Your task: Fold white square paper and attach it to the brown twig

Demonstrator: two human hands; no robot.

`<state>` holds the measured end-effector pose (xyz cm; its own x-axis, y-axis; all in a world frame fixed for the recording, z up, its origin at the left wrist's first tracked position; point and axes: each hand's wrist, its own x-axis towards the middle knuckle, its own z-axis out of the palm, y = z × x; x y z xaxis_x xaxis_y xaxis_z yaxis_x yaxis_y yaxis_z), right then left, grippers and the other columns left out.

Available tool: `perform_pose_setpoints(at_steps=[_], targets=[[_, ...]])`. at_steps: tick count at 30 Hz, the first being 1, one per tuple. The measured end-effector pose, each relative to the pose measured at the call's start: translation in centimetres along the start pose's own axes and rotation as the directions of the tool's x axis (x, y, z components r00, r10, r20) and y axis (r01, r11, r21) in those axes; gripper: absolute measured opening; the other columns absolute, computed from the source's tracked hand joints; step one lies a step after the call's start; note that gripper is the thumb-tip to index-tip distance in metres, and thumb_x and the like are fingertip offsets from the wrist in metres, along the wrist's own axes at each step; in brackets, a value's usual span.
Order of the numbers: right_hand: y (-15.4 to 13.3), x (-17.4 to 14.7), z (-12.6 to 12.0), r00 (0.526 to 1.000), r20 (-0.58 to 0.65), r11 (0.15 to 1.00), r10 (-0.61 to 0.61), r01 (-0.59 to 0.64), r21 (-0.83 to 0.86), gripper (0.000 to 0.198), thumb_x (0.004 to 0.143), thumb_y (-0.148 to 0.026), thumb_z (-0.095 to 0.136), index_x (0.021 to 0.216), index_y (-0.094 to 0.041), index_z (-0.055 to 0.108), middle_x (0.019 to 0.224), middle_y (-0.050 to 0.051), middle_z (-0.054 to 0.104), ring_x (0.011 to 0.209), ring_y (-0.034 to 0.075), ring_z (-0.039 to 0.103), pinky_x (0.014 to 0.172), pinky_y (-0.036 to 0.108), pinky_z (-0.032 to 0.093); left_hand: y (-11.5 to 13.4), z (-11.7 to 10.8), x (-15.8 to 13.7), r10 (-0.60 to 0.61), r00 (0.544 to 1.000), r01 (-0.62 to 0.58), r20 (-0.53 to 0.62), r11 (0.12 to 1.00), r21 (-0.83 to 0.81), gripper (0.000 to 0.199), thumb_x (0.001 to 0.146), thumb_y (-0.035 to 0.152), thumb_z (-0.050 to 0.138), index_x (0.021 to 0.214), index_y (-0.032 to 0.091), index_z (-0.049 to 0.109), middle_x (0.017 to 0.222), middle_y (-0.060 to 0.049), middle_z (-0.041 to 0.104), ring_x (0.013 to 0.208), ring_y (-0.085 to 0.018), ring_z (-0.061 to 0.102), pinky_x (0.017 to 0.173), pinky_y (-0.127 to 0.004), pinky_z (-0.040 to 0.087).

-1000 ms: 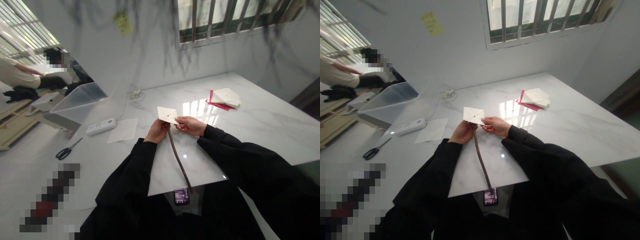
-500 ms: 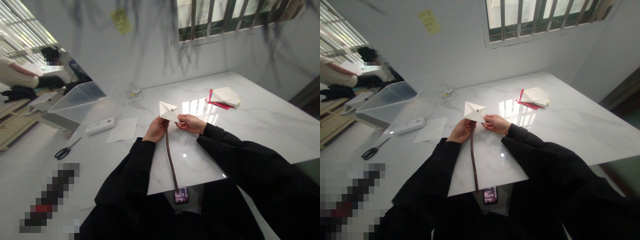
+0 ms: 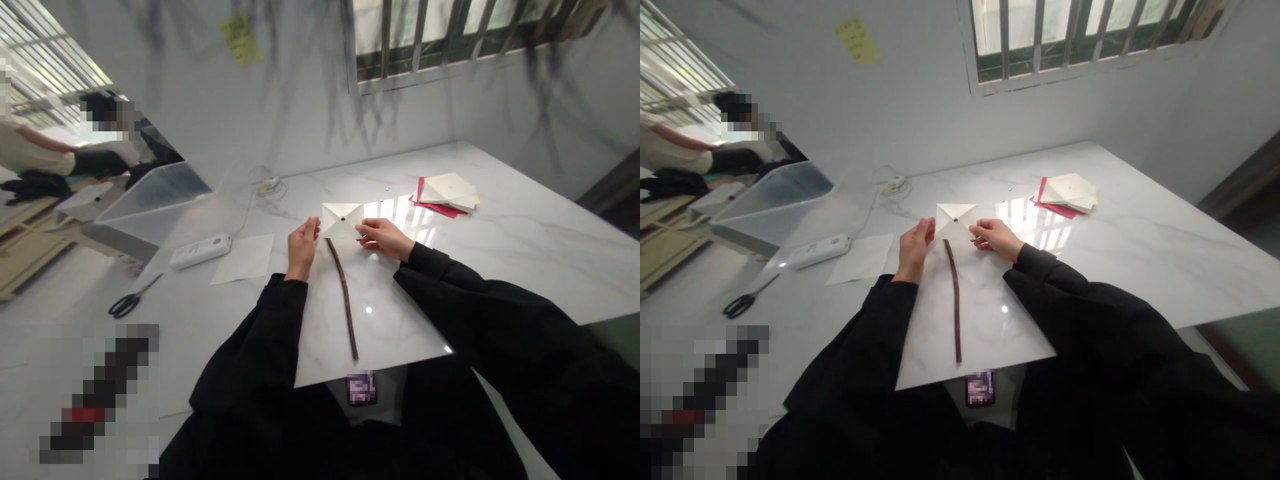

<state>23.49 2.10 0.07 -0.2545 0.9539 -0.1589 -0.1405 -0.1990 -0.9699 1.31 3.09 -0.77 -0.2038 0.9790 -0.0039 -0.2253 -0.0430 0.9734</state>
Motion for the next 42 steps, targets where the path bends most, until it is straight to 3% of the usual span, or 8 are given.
perform_pose_setpoints(at_steps=[6, 17, 21, 24, 27, 31, 37, 42], targets=[[0.7, 0.3, 0.1, 0.993, 0.075, 0.981, -0.093, 0.104, -0.161, 0.035, 0.092, -0.039, 0.079, 0.076, -0.019, 0.055, 0.066, -0.001, 0.058, 0.061, 0.01, 0.059, 0.056, 0.018, 0.05, 0.8, 1.6, -2.1, -0.052, 0.961, 0.05, 0.272, 0.999, 0.014, 0.051, 0.07, 0.054, 0.094, 0.096, 0.013, 0.078, 0.096, -0.011, 0.079, 0.095, -0.025, 0.074, 0.083, -0.033, 0.059], [1.4, 0.6, 0.0, 0.979, 0.027, 0.915, -0.202, 0.198, -0.351, 0.024, 0.092, -0.036, 0.074, 0.101, -0.02, 0.059, 0.076, 0.0, 0.065, 0.062, 0.013, 0.061, 0.06, 0.026, 0.052, 0.0, 1.4, -2.2, -0.071, 0.974, 0.062, 0.214, 0.997, 0.048, 0.047, 0.064, 0.043, 0.097, 0.093, 0.012, 0.079, 0.093, -0.011, 0.08, 0.089, -0.026, 0.074, 0.08, -0.033, 0.058], [0.9, 0.0, 0.2, 0.917, -0.079, 0.793, -0.391, 0.292, -0.535, 0.029, 0.091, -0.032, 0.074, 0.115, -0.02, 0.064, 0.092, 0.003, 0.072, 0.073, 0.015, 0.065, 0.073, 0.03, 0.053, -0.6, 1.2, -1.7, -0.008, 0.99, -0.006, 0.138, 0.995, 0.098, 0.048, 0.064, 0.044, 0.096, 0.096, 0.012, 0.081, 0.093, -0.01, 0.081, 0.088, -0.024, 0.074, 0.081, -0.032, 0.057], [-0.1, -0.7, 0.0, 0.873, -0.022, 0.688, -0.488, 0.368, -0.626, 0.021, 0.092, -0.036, 0.073, 0.101, -0.018, 0.07, 0.088, 0.004, 0.072, 0.074, 0.016, 0.063, 0.076, 0.032, 0.05, -1.0, 0.9, -1.3, 0.027, 0.996, -0.036, 0.089, 0.994, 0.105, 0.051, 0.064, 0.045, 0.095, 0.1, 0.012, 0.08, 0.098, -0.01, 0.081, 0.089, -0.024, 0.074, 0.082, -0.033, 0.057], [-1.4, -1.6, -0.1, 0.884, 0.283, 0.653, -0.373, 0.467, -0.597, 0.03, 0.089, -0.047, 0.077, 0.087, -0.017, 0.074, 0.077, 0.002, 0.069, 0.07, 0.014, 0.059, 0.071, 0.03, 0.046, -1.2, 0.7, -1.1, 0.04, 0.998, -0.045, 0.053, 0.995, 0.093, 0.051, 0.063, 0.046, 0.093, 0.099, 0.012, 0.079, 0.098, -0.011, 0.081, 0.086, -0.023, 0.073, 0.078, -0.032, 0.056], [-2.0, -2.8, 0.3, 0.727, 0.687, 0.666, -0.001, 0.513, -0.542, 0.041, 0.078, -0.054, 0.088, 0.094, -0.017, 0.08, 0.071, -0.001, 0.067, 0.065, 0.012, 0.058, 0.065, 0.026, 0.043, -1.1, 0.8, -1.0, 0.018, 1.0, -0.02, 0.021, 0.998, 0.058, 0.053, 0.062, 0.047, 0.094, 0.099, 0.012, 0.078, 0.098, -0.011, 0.08, 0.085, -0.022, 0.073, 0.075, -0.03, 0.056], [-1.5, -3.5, 1.4, 0.621, 0.768, 0.636, 0.157, 0.532, -0.56, 0.04, 0.071, -0.044, 0.096, 0.098, -0.017, 0.083, 0.073, -0.002, 0.07, 0.065, 0.011, 0.06, 0.067, 0.024, 0.045, -0.6, 0.9, -1.1, 0.002, 1.0, -0.002, -0.007, 1.0, -0.031, 0.054, 0.061, 0.047, 0.095, 0.099, 0.013, 0.076, 0.102, -0.012, 0.08, 0.089, -0.021, 0.072, 0.075, -0.029, 0.057], [-1.5, -3.7, 1.8, 0.606, 0.778, 0.594, 0.166, 0.568, -0.57, 0.02, 0.078, -0.03, 0.09, 0.092, -0.017, 0.084, 0.074, -0.001, 0.072, 0.067, 0.011, 0.062, 0.068, 0.023, 0.047, -0.4, 0.8, -1.3, -0.014, 1.0, 0.014, -0.016, 1.0, -0.012, 0.051, 0.067, 0.048, 0.092, 0.101, 0.014, 0.074, 0.103, -0.011, 0.079, 0.09, -0.021, 0.072, 0.07, -0.027, 0.056]])
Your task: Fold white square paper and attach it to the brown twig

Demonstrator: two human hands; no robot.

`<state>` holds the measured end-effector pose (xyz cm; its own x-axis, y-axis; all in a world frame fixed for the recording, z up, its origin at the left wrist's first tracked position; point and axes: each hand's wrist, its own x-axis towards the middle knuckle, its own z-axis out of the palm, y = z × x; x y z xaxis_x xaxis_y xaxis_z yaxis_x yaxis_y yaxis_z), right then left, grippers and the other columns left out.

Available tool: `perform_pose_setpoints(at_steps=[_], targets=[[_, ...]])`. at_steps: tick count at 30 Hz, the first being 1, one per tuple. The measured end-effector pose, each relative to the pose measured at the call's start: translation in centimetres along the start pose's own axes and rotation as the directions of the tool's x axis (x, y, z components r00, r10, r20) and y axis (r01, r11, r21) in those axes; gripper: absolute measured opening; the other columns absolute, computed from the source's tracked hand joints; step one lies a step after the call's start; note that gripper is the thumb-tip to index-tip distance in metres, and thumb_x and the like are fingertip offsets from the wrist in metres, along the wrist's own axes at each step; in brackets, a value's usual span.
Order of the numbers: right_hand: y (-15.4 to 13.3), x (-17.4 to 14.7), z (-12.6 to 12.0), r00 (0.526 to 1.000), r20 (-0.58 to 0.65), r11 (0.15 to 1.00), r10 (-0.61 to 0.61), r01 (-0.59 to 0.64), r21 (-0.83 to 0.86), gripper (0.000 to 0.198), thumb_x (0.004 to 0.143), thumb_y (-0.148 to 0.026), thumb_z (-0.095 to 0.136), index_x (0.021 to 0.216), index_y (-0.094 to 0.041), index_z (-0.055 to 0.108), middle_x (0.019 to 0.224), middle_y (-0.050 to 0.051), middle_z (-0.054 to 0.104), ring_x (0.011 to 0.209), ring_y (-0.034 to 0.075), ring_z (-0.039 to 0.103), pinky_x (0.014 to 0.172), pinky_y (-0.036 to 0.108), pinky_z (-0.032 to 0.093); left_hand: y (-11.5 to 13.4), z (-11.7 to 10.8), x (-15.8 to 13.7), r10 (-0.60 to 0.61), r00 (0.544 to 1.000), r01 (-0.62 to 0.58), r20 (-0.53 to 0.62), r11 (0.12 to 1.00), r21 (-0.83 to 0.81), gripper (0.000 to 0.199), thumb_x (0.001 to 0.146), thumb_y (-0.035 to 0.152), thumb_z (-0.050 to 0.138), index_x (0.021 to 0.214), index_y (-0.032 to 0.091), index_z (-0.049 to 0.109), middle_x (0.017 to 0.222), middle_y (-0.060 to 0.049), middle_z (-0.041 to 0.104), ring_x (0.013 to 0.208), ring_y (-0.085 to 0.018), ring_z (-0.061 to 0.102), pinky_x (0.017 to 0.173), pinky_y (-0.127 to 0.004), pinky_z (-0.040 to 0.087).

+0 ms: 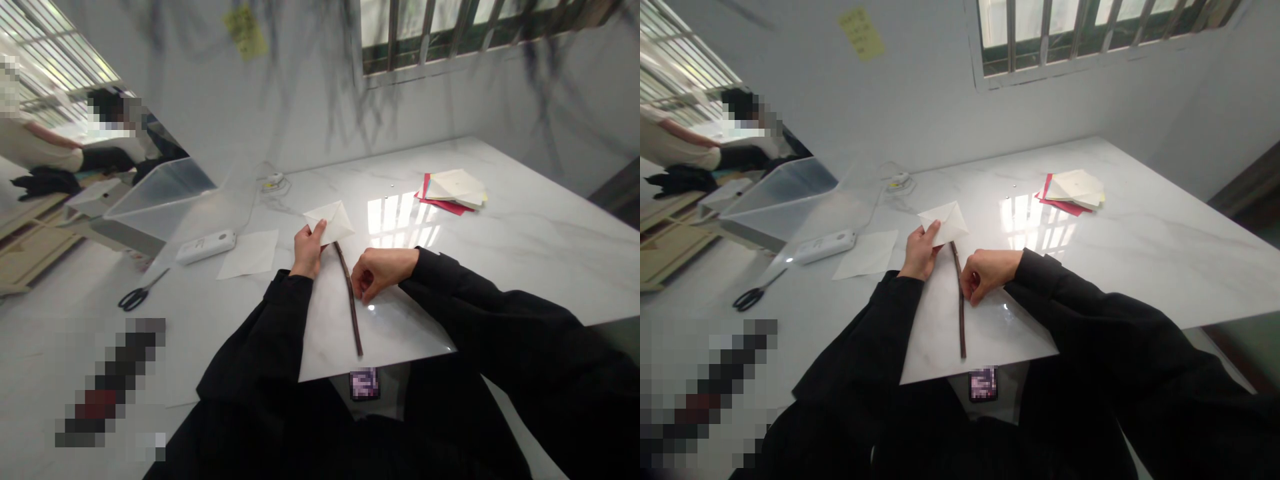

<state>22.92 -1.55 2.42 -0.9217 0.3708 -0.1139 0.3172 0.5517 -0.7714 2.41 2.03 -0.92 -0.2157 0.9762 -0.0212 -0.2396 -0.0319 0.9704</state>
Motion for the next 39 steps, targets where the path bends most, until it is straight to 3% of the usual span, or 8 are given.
perform_pose_setpoints(at_steps=[3, 11, 23, 27, 30, 35, 37, 39], targets=[[0.1, -0.1, -0.1, 0.997, -0.075, 0.998, 0.015, -0.019, -0.055, 0.008, 0.084, -0.02, 0.082, 0.09, -0.018, 0.084, 0.074, -0.001, 0.074, 0.067, 0.011, 0.064, 0.07, 0.024, 0.048, 0.2, 0.0, 0.0, -0.018, 0.999, 0.019, -0.027, 0.998, 0.055, 0.048, 0.069, 0.049, 0.091, 0.099, 0.016, 0.073, 0.094, -0.008, 0.077, 0.081, -0.018, 0.069, 0.061, -0.024, 0.051], [2.0, -0.4, -1.2, 0.914, -0.404, 0.934, 0.048, -0.185, -0.306, 0.019, 0.083, -0.01, 0.069, 0.09, -0.017, 0.084, 0.078, 0.004, 0.078, 0.07, 0.015, 0.068, 0.073, 0.027, 0.049, 0.6, 0.2, -0.1, -0.035, 0.998, 0.04, -0.057, 0.996, 0.086, 0.043, 0.07, 0.047, 0.089, 0.095, 0.017, 0.071, 0.087, -0.004, 0.073, 0.069, -0.013, 0.062, 0.05, -0.019, 0.042], [3.8, 0.0, -2.1, 0.854, -0.505, 0.835, 0.127, -0.367, -0.411, 0.025, 0.084, -0.008, 0.065, 0.096, -0.018, 0.084, 0.091, 0.007, 0.08, 0.084, 0.02, 0.07, 0.079, 0.029, 0.048, 0.7, 0.1, -0.2, -0.038, 0.998, 0.041, -0.048, 0.997, 0.062, 0.04, 0.072, 0.045, 0.087, 0.094, 0.018, 0.069, 0.084, -0.002, 0.07, 0.065, -0.011, 0.06, 0.047, -0.019, 0.037], [6.4, 0.1, -4.0, 0.723, -0.679, 0.789, 0.124, -0.487, -0.374, 0.03, 0.089, -0.007, 0.061, 0.11, -0.014, 0.082, 0.107, 0.013, 0.079, 0.096, 0.024, 0.07, 0.086, 0.032, 0.049, 1.2, 0.2, -0.4, -0.063, 0.997, 0.066, -0.043, 0.995, 0.069, 0.04, 0.071, 0.044, 0.087, 0.099, 0.021, 0.07, 0.089, -0.001, 0.072, 0.07, -0.012, 0.063, 0.052, -0.019, 0.04], [7.4, -0.1, -4.7, 0.615, -0.785, 0.822, 0.074, -0.483, -0.301, 0.028, 0.091, -0.011, 0.061, 0.111, -0.015, 0.08, 0.107, 0.013, 0.077, 0.094, 0.025, 0.069, 0.09, 0.037, 0.051, 1.5, 0.3, -0.6, -0.053, 0.999, 0.053, 0.001, 0.997, 0.064, 0.041, 0.067, 0.037, 0.089, 0.101, 0.023, 0.072, 0.097, -0.002, 0.074, 0.077, -0.013, 0.065, 0.057, -0.019, 0.044], [6.3, 0.3, -3.9, 0.422, -0.906, 0.941, -0.028, -0.295, -0.166, 0.028, 0.098, -0.03, 0.064, 0.122, -0.019, 0.074, 0.119, 0.012, 0.073, 0.093, 0.023, 0.068, 0.091, 0.041, 0.057, 1.3, 0.4, -0.7, 0.018, 0.994, -0.025, 0.106, 0.998, 0.063, 0.049, 0.06, 0.027, 0.088, 0.105, 0.021, 0.07, 0.102, -0.004, 0.076, 0.086, -0.016, 0.068, 0.071, -0.023, 0.051], [5.7, 0.7, -3.3, 0.385, -0.921, 0.965, -0.053, -0.217, -0.146, 0.038, 0.098, -0.038, 0.066, 0.132, -0.021, 0.069, 0.13, 0.013, 0.069, 0.101, 0.025, 0.069, 0.091, 0.042, 0.059, 1.1, 0.4, -0.6, 0.04, 0.99, -0.049, 0.134, 0.997, 0.064, 0.059, 0.059, 0.024, 0.087, 0.115, 0.02, 0.068, 0.103, -0.005, 0.076, 0.089, -0.018, 0.07, 0.079, -0.028, 0.055], [5.4, 1.1, -2.8, 0.386, -0.92, 0.979, -0.069, -0.152, -0.137, 0.049, 0.098, -0.044, 0.067, 0.141, -0.023, 0.062, 0.14, 0.014, 0.065, 0.11, 0.027, 0.067, 0.091, 0.043, 0.061, 0.9, 0.5, -0.6, 0.064, 0.985, -0.077, 0.162, 0.994, 0.079, 0.068, 0.059, 0.022, 0.087, 0.123, 0.02, 0.066, 0.104, -0.006, 0.076, 0.091, -0.02, 0.072, 0.085, -0.032, 0.057]])
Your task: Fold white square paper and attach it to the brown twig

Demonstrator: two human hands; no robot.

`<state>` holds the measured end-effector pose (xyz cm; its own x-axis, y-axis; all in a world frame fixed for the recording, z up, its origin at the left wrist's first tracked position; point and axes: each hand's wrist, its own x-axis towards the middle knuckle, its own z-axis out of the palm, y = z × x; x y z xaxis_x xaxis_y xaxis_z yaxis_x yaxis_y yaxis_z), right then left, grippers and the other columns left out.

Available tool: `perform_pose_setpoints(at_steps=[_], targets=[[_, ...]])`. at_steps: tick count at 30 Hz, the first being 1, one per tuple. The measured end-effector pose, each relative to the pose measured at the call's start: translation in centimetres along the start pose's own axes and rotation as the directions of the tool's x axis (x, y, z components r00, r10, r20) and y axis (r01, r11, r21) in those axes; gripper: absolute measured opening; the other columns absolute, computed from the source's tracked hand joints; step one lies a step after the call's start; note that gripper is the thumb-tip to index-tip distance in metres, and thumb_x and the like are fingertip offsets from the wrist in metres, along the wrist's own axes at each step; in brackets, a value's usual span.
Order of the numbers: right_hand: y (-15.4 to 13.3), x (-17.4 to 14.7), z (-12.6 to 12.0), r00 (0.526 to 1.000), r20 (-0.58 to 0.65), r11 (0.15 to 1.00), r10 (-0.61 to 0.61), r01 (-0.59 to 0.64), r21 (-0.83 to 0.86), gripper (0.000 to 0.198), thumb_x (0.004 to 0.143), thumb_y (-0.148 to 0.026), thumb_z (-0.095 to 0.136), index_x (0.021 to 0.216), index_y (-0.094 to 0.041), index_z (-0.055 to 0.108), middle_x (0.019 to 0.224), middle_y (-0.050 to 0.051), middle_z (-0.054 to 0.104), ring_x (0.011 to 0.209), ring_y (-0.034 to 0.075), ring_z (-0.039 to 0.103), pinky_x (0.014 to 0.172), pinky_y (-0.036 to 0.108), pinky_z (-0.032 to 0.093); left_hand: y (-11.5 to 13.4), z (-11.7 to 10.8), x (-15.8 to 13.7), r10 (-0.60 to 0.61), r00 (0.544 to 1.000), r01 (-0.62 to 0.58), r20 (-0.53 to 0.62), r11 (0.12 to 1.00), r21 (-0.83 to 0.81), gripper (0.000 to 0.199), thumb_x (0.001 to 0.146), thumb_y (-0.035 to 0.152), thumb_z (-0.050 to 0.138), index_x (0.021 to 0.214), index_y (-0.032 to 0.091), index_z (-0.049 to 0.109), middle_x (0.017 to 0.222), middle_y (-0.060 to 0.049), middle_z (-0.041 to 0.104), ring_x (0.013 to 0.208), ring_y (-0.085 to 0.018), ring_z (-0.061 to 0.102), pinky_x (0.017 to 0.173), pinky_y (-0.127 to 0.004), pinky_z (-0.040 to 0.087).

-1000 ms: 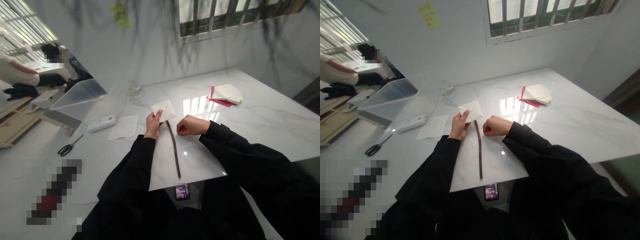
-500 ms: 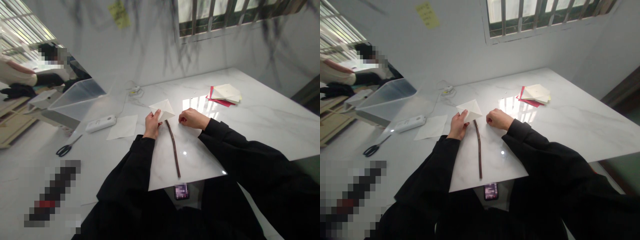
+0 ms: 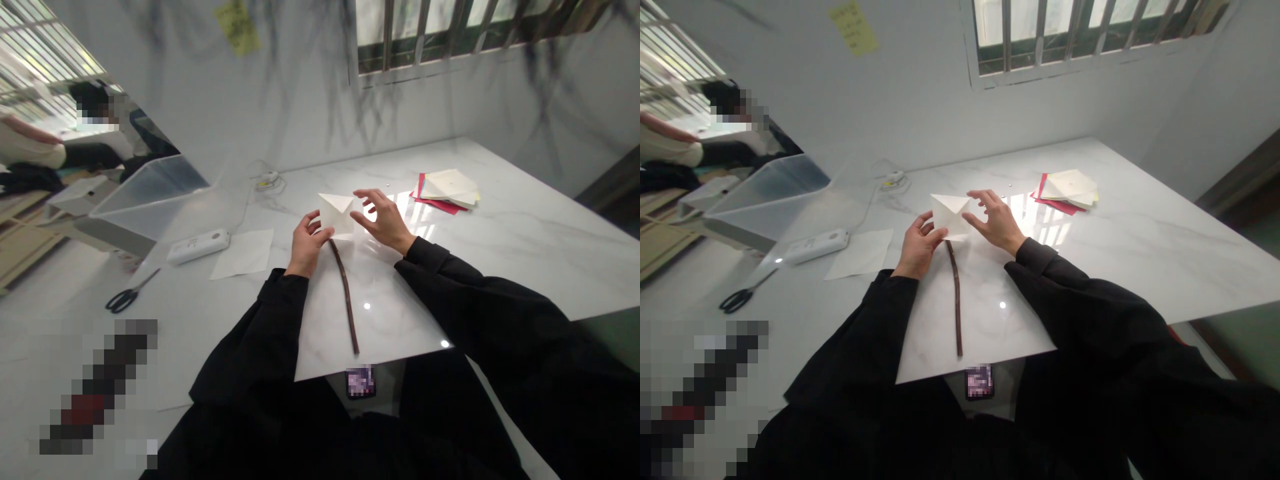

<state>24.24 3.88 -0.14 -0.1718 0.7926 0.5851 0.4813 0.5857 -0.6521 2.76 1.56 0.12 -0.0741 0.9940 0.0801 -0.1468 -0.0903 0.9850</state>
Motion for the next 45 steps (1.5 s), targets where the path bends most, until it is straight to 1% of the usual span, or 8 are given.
perform_pose_setpoints(at_steps=[5, 9, 14, 20, 26, 31, 37, 45], targets=[[0.0, -0.8, 0.8, 0.997, 0.051, 0.996, -0.061, 0.057, 0.066, 0.082, 0.087, -0.044, 0.079, 0.159, -0.024, 0.045, 0.153, 0.018, 0.054, 0.121, 0.031, 0.064, 0.095, 0.047, 0.061, 0.0, 0.2, -0.2, 0.049, 0.995, -0.057, 0.085, 0.994, 0.089, 0.072, 0.061, 0.022, 0.089, 0.129, 0.021, 0.066, 0.108, -0.008, 0.077, 0.091, -0.021, 0.074, 0.089, -0.035, 0.057], [-0.1, -1.0, 0.6, 0.997, 0.04, 0.998, -0.06, 0.059, 0.028, 0.088, 0.082, -0.032, 0.081, 0.161, -0.025, 0.043, 0.149, 0.017, 0.058, 0.126, 0.034, 0.061, 0.102, 0.052, 0.057, 0.3, 0.4, -0.4, 0.013, 0.987, -0.016, 0.161, 1.0, 0.014, 0.079, 0.06, 0.027, 0.094, 0.133, 0.022, 0.064, 0.106, -0.008, 0.078, 0.095, -0.023, 0.076, 0.09, -0.036, 0.058], [-0.3, -0.9, 0.0, 0.999, -0.035, 1.0, -0.012, 0.011, -0.024, 0.07, 0.084, -0.026, 0.076, 0.151, -0.025, 0.055, 0.138, 0.014, 0.067, 0.126, 0.033, 0.062, 0.105, 0.053, 0.054, 0.4, 0.5, -0.6, -0.035, 0.984, 0.038, 0.176, 0.999, -0.016, 0.08, 0.06, 0.037, 0.098, 0.132, 0.021, 0.066, 0.103, -0.009, 0.079, 0.09, -0.022, 0.075, 0.087, -0.034, 0.057], [-0.2, -0.8, -0.4, 0.989, -0.081, 0.992, 0.122, -0.123, -0.001, 0.033, 0.09, -0.022, 0.06, 0.121, -0.021, 0.071, 0.115, 0.009, 0.076, 0.102, 0.025, 0.071, 0.092, 0.042, 0.06, 0.3, 0.4, -0.5, -0.045, 0.993, 0.042, 0.112, 0.999, 0.032, 0.071, 0.065, 0.043, 0.096, 0.127, 0.02, 0.072, 0.089, -0.004, 0.077, 0.074, -0.015, 0.067, 0.07, -0.025, 0.051], [0.7, -0.8, -0.3, 0.98, -0.08, 0.983, 0.184, -0.181, 0.044, 0.04, 0.082, -0.021, 0.062, 0.122, -0.02, 0.071, 0.116, 0.009, 0.077, 0.106, 0.025, 0.073, 0.101, 0.045, 0.059, 0.5, 0.4, -0.3, -0.061, 0.996, 0.061, 0.058, 0.998, 0.017, 0.064, 0.068, 0.039, 0.093, 0.126, 0.021, 0.074, 0.081, -0.001, 0.074, 0.065, -0.011, 0.061, 0.065, -0.023, 0.051], [1.1, -0.9, -0.2, 0.979, 0.005, 0.972, 0.203, -0.202, 0.12, 0.059, 0.079, -0.022, 0.064, 0.138, -0.022, 0.065, 0.13, 0.012, 0.074, 0.106, 0.026, 0.072, 0.095, 0.046, 0.062, 1.0, 0.4, -0.6, -0.074, 0.995, 0.073, 0.068, 0.997, 0.013, 0.062, 0.069, 0.038, 0.091, 0.126, 0.022, 0.073, 0.086, -0.003, 0.076, 0.071, -0.014, 0.066, 0.066, -0.023, 0.051], [1.0, -0.6, -0.5, 0.964, 0.013, 0.956, 0.266, -0.265, 0.122, 0.041, 0.08, -0.031, 0.069, 0.12, -0.02, 0.075, 0.11, 0.008, 0.079, 0.09, 0.023, 0.073, 0.09, 0.043, 0.061, 0.9, 0.2, -0.4, -0.055, 0.996, 0.052, 0.077, 0.998, 0.04, 0.064, 0.068, 0.038, 0.089, 0.128, 0.023, 0.072, 0.098, -0.005, 0.077, 0.083, -0.017, 0.069, 0.071, -0.025, 0.053], [1.4, -0.4, -0.6, 0.924, -0.103, 0.924, 0.369, -0.352, 0.149, 0.026, 0.083, -0.035, 0.069, 0.101, -0.019, 0.078, 0.09, 0.007, 0.08, 0.083, 0.023, 0.074, 0.086, 0.04, 0.06, 0.7, 0.5, -0.9, 0.062, 0.977, -0.108, 0.202, 0.969, 0.222, 0.105, 0.056, 0.023, 0.096, 0.153, 0.028, 0.054, 0.119, -0.01, 0.072, 0.084, -0.019, 0.069, 0.079, -0.031, 0.057]])
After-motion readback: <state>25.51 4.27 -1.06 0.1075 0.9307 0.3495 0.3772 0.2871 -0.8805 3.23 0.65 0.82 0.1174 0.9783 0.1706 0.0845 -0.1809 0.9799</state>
